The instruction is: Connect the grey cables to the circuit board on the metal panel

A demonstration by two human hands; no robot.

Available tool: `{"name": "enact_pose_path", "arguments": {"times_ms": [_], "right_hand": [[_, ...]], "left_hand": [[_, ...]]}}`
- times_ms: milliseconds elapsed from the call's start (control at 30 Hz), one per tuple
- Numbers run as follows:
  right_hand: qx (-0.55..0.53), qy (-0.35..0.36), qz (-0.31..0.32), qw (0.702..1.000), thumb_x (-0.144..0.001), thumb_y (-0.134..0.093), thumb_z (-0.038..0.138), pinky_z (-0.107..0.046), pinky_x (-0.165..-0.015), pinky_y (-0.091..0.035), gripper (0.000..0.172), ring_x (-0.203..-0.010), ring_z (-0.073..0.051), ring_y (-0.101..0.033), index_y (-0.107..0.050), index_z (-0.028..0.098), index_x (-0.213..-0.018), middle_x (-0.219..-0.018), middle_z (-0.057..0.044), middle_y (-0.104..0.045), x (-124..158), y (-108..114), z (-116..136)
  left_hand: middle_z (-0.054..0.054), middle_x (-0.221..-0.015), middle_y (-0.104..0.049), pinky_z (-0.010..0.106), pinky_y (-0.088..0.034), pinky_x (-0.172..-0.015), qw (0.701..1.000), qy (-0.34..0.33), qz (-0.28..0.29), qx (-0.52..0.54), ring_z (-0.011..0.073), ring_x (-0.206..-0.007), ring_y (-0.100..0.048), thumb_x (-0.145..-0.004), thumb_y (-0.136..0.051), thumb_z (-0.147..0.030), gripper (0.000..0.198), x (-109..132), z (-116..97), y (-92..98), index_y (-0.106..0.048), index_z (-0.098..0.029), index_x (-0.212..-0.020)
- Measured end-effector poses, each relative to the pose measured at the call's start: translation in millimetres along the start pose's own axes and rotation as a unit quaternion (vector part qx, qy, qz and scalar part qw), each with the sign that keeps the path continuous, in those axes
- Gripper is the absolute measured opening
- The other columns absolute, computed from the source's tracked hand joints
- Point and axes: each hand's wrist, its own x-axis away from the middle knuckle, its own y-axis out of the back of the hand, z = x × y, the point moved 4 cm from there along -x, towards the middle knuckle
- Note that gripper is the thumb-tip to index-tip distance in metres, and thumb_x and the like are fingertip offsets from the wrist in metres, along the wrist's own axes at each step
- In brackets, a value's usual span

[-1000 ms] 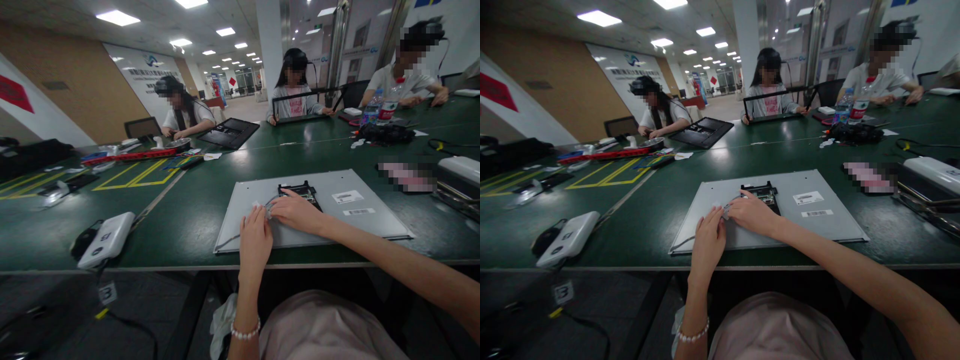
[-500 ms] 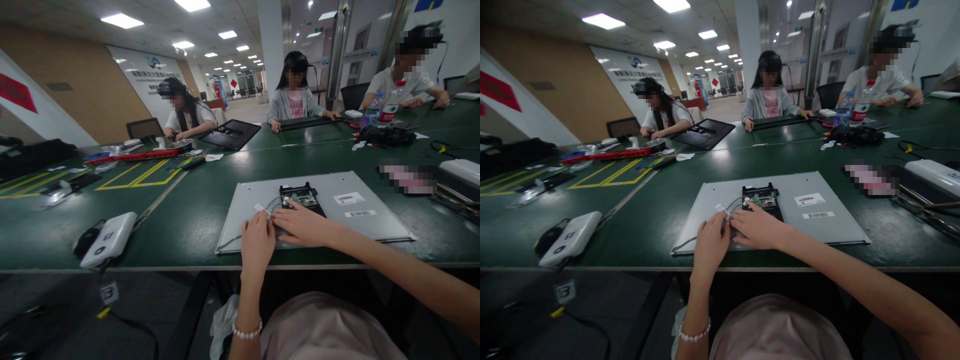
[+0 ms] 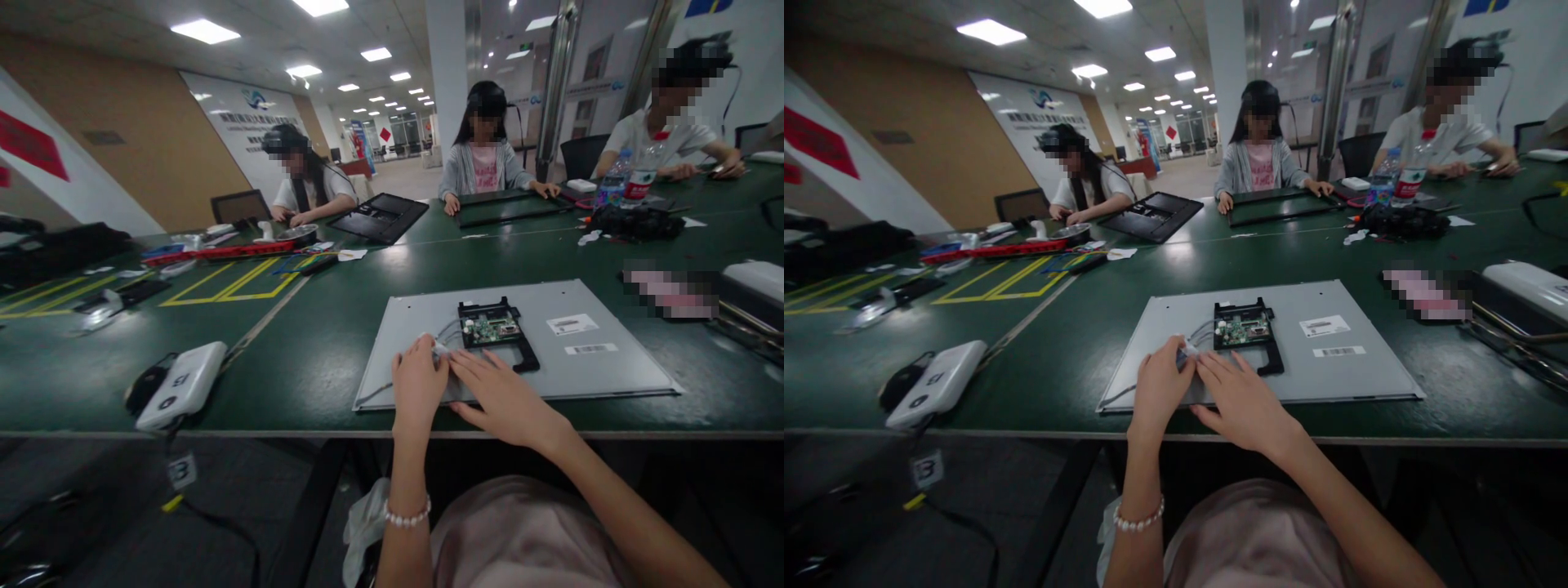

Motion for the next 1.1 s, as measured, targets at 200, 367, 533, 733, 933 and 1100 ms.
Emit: {"name": "enact_pose_path", "arguments": {"times_ms": [200, 367, 533, 733, 933, 1100], "right_hand": [[-0.016, -0.006, -0.006, 1.0, -0.094, -0.05, 0.04, -0.052, -0.116, -0.029, 0.057, -0.139, -0.027, -0.039, -0.043, 0.018, -0.145, -0.148, -0.014, -0.046, 3, 3, 0], [-0.016, -0.003, -0.001, 1.0, -0.095, -0.049, 0.041, -0.051, -0.116, -0.029, 0.057, -0.14, -0.026, -0.038, -0.043, 0.016, -0.145, -0.148, -0.013, -0.046, 4, 0, -2], [-0.013, -0.012, 0.004, 1.0, -0.095, -0.049, 0.04, -0.049, -0.117, -0.029, 0.056, -0.14, -0.026, -0.038, -0.044, 0.015, -0.145, -0.148, -0.012, -0.046, 5, 1, -2], [-0.002, -0.012, 0.009, 1.0, -0.095, -0.048, 0.038, -0.047, -0.117, -0.029, 0.056, -0.139, -0.025, -0.039, -0.044, 0.013, -0.145, -0.149, -0.01, -0.046, 4, 3, 0], [0.0, -0.009, 0.003, 1.0, -0.095, -0.048, 0.037, -0.048, -0.117, -0.029, 0.054, -0.139, -0.025, -0.04, -0.046, 0.012, -0.143, -0.148, -0.011, -0.047, 4, 4, 1], [0.0, -0.008, -0.002, 1.0, -0.095, -0.049, 0.036, -0.048, -0.116, -0.03, 0.053, -0.138, -0.025, -0.041, -0.047, 0.013, -0.142, -0.147, -0.01, -0.048, 5, 4, 1]], "left_hand": [[0.01, -0.108, -0.069, 0.039, -0.038, -0.097, 1.0, 0.008, -0.009, -0.005, 0.0244, -0.109, -0.062, -0.091, -0.049, -0.023, 0.014, -2, -1, -1.5, -0.053, -0.021, -0.105], [0.009, -0.109, -0.067, 0.04, -0.036, -0.1, 0.999, -0.004, -0.029, 0.014, 0.024, -0.11, -0.06, -0.091, -0.051, -0.024, 0.014, 3, 1, -2.9, -0.052, -0.021, -0.105], [0.011, -0.108, -0.063, 0.036, -0.043, -0.092, 0.998, -0.01, -0.057, 0.002, 0.0245, -0.103, -0.059, -0.089, -0.053, -0.023, 0.012, 3, 1, -1.0, -0.055, -0.018, -0.1], [0.01, -0.106, -0.06, 0.036, -0.044, -0.09, 0.997, -0.019, -0.075, 0.0, 0.0242, -0.099, -0.058, -0.089, -0.054, -0.021, 0.012, 5, 0, -1.2, -0.055, -0.016, -0.1], [0.008, -0.101, -0.063, 0.036, -0.044, -0.089, 0.998, -0.028, -0.056, -0.006, 0.0241, -0.098, -0.059, -0.09, -0.052, -0.021, 0.009, 6, -1, -0.9, -0.054, -0.018, -0.098], [0.009, -0.103, -0.065, 0.037, -0.044, -0.091, 0.998, -0.038, -0.054, -0.008, 0.0234, -0.1, -0.061, -0.092, -0.05, -0.02, 0.011, 7, -2, -2.0, -0.054, -0.018, -0.101]]}}
